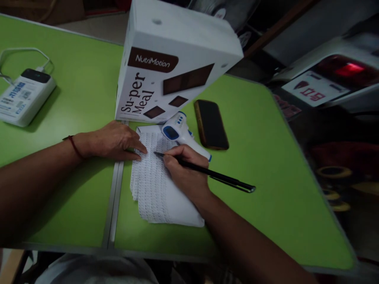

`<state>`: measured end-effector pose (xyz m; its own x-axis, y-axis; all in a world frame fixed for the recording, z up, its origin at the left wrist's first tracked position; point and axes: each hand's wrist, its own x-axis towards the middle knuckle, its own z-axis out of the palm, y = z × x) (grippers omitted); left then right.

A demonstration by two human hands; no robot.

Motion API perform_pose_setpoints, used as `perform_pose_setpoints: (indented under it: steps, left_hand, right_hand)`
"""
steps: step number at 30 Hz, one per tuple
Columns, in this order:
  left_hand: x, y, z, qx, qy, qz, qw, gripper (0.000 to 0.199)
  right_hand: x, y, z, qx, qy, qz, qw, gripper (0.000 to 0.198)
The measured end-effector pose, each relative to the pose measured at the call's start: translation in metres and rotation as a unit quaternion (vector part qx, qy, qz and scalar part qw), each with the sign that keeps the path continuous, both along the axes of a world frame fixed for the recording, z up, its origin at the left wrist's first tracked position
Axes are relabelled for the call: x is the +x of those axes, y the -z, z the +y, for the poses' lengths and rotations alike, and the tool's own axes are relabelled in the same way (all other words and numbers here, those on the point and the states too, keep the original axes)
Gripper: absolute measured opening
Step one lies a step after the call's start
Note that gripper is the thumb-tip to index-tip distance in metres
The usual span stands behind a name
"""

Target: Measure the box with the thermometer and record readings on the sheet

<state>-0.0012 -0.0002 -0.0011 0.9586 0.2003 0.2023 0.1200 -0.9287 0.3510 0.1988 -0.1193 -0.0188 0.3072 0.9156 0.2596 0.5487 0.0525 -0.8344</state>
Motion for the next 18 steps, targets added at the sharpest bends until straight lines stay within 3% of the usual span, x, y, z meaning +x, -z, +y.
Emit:
perform_pose_setpoints:
  steps: [13, 16, 18]
  left_hand:
    - [0.001, 0.003, 0.001, -0.002, 0.006, -0.012, 1.0, 0.023]
    - [0.0, 0.004, 0.001, 0.009, -0.025, -0.085, 0.996, 0.032]
    - [-0.001, 0.003, 0.0, 0.038, -0.122, -0.168, 0.977, 0.04]
  right_hand:
    - [0.004, 0.006, -0.002, 0.035, 0.007, -0.007, 0.999, 0.007]
    - [0.009, 0.007, -0.003, 0.087, -0.068, -0.072, 0.991, 0.009]
    - [0.012, 0.007, -0.004, 0.106, -0.166, -0.136, 0.971, 0.015]
